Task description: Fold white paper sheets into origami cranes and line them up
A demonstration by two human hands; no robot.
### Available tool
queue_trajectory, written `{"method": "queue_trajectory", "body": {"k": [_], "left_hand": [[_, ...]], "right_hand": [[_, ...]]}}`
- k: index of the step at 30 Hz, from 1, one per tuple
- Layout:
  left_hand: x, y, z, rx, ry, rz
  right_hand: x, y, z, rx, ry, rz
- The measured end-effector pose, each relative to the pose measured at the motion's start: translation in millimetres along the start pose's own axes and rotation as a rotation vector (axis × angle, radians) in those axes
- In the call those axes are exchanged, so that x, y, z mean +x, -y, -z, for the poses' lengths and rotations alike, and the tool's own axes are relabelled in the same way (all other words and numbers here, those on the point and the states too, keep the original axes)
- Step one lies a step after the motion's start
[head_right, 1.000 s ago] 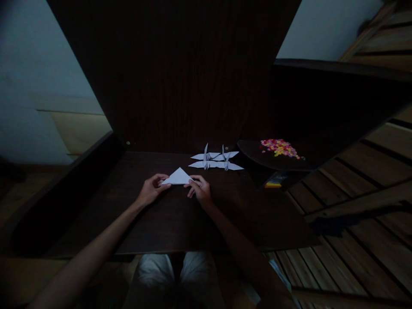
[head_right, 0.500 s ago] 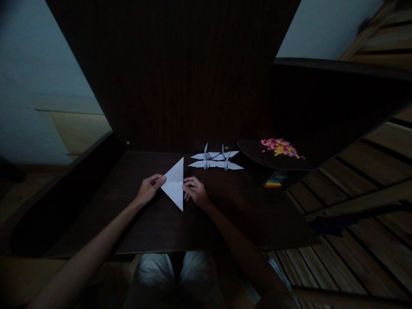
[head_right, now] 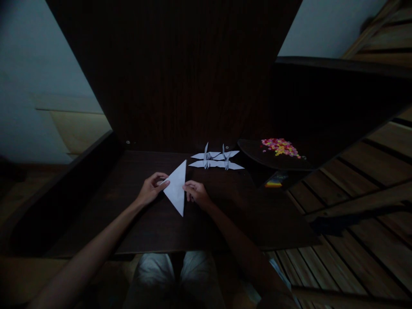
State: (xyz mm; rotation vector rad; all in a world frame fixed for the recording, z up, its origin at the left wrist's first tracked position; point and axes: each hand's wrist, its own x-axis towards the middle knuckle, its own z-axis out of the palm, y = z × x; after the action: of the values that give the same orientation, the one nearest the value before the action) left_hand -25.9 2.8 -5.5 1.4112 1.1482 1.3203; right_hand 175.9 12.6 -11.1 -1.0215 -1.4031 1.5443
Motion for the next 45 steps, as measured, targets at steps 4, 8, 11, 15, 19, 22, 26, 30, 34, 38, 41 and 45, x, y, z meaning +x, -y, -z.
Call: {"method": "queue_trajectory", "body": {"k": [4, 8, 11, 15, 19, 22, 26, 30, 34, 38, 41, 45], "left_hand": [[-2, -2, -1, -0.029, 0.041, 0.031], [-2, -2, 0, 0.051, 0.055, -0.007], [-1, -3, 2, 0.108, 0.041, -0.086], [0, -5, 5, 0.114, 0.018, -0.144], [1, -10, 11, 0.109, 0.073, -0.180], [0, -14, 19, 0.121, 0.139, -0.205], [0, -19, 31, 0.206, 0.306, -0.240], [-4, -22, 28, 0.282, 0.372, -0.287], [-13, -32, 11, 0.333, 0.249, -0.352], [-30, -41, -8, 0.505, 0.374, -0.416], [-42, -38, -18, 0.717, 0.443, -0.461], [-49, -31, -22, 0.767, 0.466, -0.458]], "right_hand": [[-1, 2, 0, -0.025, -0.028, 0.023], [-2, 4, -1, -0.028, -0.046, 0.042], [-2, 5, 0, -0.017, -0.073, 0.052], [-1, 2, 2, 0.005, -0.087, 0.079], [3, -3, 6, 0.060, -0.108, 0.110], [6, -4, 11, 0.131, -0.160, 0.098], [7, 1, 19, 0.253, -0.192, 0.084], [5, 10, 22, 0.338, -0.201, 0.089], [4, 11, 20, 0.357, -0.199, 0.064], [5, 6, 16, 0.290, -0.182, 0.032], [5, 4, 15, 0.257, -0.162, 0.012], [3, 2, 16, 0.230, -0.098, -0.003]]}}
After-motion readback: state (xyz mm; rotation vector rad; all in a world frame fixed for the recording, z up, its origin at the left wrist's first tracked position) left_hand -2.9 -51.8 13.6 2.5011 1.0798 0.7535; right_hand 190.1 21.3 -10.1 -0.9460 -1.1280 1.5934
